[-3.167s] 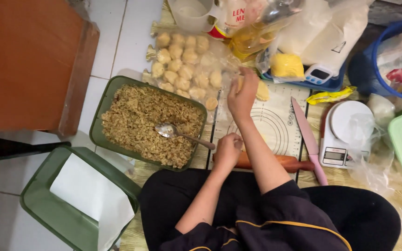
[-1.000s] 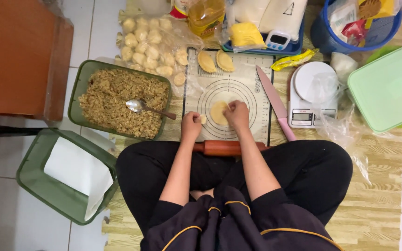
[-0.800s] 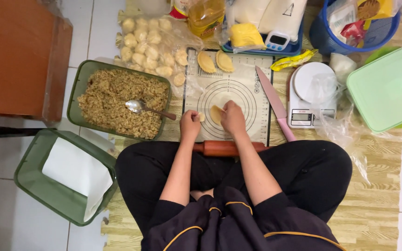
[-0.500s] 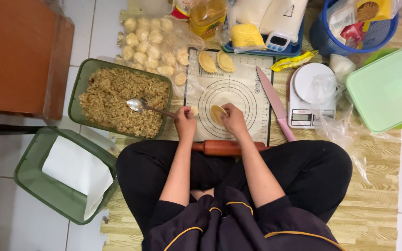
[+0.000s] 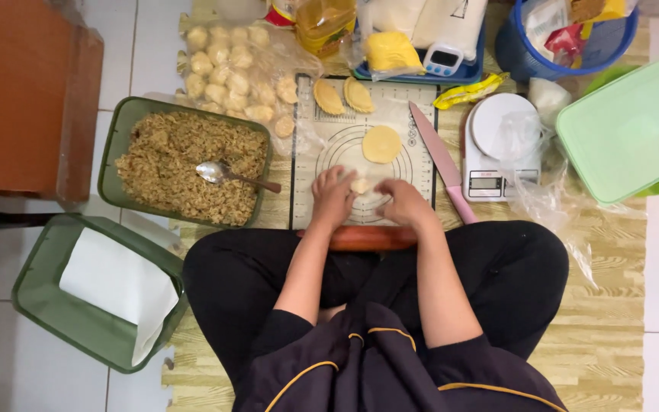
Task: Rolling out dough circles and adding filling to prepare pastels.
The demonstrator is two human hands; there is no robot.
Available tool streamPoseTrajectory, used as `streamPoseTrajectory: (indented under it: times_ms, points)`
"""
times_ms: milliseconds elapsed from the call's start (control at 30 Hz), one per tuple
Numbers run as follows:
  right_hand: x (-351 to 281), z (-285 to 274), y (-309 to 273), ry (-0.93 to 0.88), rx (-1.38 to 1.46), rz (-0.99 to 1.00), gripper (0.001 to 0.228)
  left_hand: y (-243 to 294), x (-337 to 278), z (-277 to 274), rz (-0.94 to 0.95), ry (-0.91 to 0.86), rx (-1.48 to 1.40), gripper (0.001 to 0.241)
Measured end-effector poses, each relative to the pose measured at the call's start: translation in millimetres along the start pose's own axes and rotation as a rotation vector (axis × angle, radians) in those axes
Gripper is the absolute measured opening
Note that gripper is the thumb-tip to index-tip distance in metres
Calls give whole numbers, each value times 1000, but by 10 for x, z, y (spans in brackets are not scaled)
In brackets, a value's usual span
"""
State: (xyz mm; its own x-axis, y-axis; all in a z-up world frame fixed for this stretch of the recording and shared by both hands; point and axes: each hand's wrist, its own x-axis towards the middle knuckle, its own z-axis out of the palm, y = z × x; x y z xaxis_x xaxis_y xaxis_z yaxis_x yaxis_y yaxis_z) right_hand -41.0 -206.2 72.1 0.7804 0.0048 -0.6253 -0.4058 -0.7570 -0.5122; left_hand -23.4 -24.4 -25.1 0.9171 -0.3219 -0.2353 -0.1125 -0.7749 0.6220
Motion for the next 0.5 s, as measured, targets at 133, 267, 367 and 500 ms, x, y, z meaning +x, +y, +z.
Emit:
streamPoseTrajectory:
  times_ms: [133, 267, 367, 500]
  points:
    - [315, 588, 549, -92, -527, 40, 72, -8, -174, -224, -113, 63, -50, 49]
    - [226, 800, 488, -195, -674, -59, 53, -200, -276, -42, -120, 103, -34, 40]
    - [58, 638, 350, -149, -600, -131, 48, -144, -394, -65, -57, 95, 39, 52]
    - [66, 442, 260, 142, -484, -338, 64, -52, -450, -135, 56, 234, 167, 47]
